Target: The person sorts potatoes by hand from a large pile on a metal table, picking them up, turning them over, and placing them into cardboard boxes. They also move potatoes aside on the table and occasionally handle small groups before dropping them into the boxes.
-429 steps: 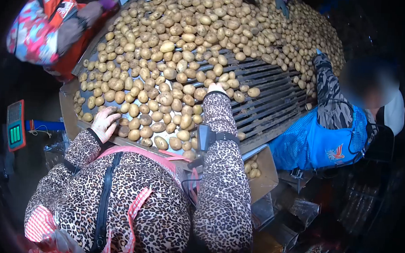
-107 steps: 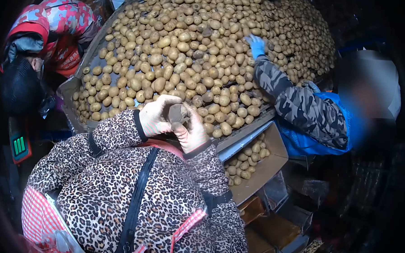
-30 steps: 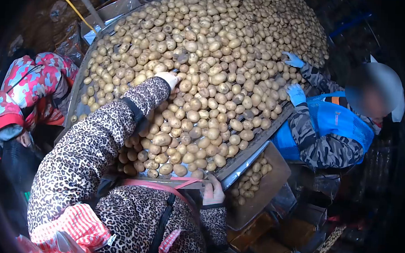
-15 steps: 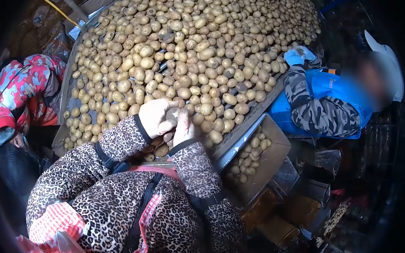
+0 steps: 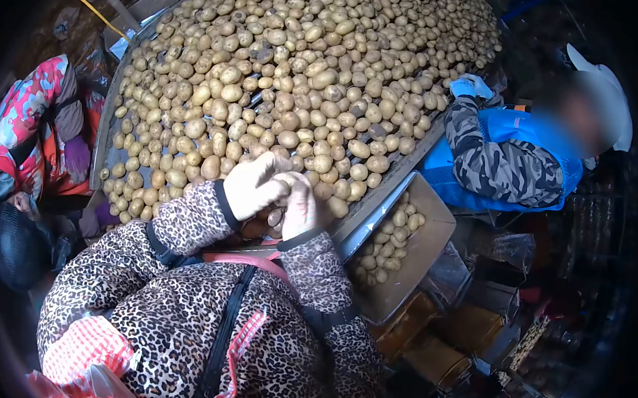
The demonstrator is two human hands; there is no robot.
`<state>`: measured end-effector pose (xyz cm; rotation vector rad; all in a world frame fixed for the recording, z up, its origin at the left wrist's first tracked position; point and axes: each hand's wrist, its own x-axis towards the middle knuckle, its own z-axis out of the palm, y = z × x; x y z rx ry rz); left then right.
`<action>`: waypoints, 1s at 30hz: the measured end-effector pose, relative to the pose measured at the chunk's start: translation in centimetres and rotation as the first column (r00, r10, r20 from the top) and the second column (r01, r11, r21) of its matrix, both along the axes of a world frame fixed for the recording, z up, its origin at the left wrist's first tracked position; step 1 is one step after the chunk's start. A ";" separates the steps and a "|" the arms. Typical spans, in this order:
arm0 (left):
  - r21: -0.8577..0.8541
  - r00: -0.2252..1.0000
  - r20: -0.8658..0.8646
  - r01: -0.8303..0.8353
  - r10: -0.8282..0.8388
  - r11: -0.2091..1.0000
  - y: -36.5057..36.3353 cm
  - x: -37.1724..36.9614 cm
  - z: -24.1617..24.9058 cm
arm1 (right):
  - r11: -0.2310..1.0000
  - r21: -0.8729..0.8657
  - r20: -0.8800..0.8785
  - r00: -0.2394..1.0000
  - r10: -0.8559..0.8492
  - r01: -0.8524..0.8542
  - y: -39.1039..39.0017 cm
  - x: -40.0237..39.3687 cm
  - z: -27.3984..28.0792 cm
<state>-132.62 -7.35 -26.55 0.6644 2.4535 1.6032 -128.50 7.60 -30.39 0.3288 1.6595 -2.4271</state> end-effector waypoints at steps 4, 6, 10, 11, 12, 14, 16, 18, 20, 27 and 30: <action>-0.277 0.955 -0.290 -0.023 -0.061 0.960 0.4 0.8 -0.5 | 0.908 0.408 -0.171 0.985 -0.023 0.092 -0.3 1.4 0.1; -0.253 0.867 -0.481 0.004 -0.129 0.967 0.4 0.4 -1.4 | 0.929 0.368 -0.021 0.999 -0.040 0.045 0.0 1.4 1.3; 0.226 0.938 0.337 0.002 -0.080 0.974 1.2 -2.9 -5.9 | 0.794 0.593 -0.386 0.913 0.135 0.133 0.8 0.7 1.1; 0.201 0.872 0.482 -0.017 -0.083 0.979 1.1 -3.5 -5.4 | 0.779 0.610 -0.442 0.878 0.184 0.144 0.9 0.2 0.6; -0.001 0.927 0.367 0.084 -0.078 0.996 0.4 -4.9 -5.1 | 0.781 0.601 -0.469 0.866 0.175 0.168 0.8 -0.6 1.2; -0.311 0.999 0.003 0.031 -0.032 0.950 -1.9 -10.0 -5.3 | 0.577 0.814 -0.243 0.943 0.226 0.071 2.9 -1.3 -0.4; -0.424 0.949 -0.268 -0.269 0.164 0.865 -3.2 -16.3 -3.6 | 0.453 0.891 -0.159 0.957 0.244 0.033 3.9 -1.2 -0.4; -0.444 0.879 -0.354 -0.458 0.319 0.770 -4.9 -23.1 -4.1 | 0.506 0.860 -0.190 0.959 0.210 0.060 4.5 -0.5 -2.0; -0.597 0.875 -0.321 -0.484 0.362 0.640 -4.9 -26.9 -3.2 | 0.561 0.822 -0.015 0.980 0.199 -0.102 4.6 -0.1 -2.1; -0.681 0.958 -0.215 -0.288 0.192 0.674 -6.8 -30.7 -5.9 | 0.505 0.861 -0.091 0.959 0.268 -0.059 4.8 0.4 -3.8; -0.620 0.966 -0.237 -0.066 -0.107 0.781 -7.3 -24.2 -5.0 | 0.627 0.766 -0.062 0.955 0.290 -0.140 3.8 -0.5 -2.9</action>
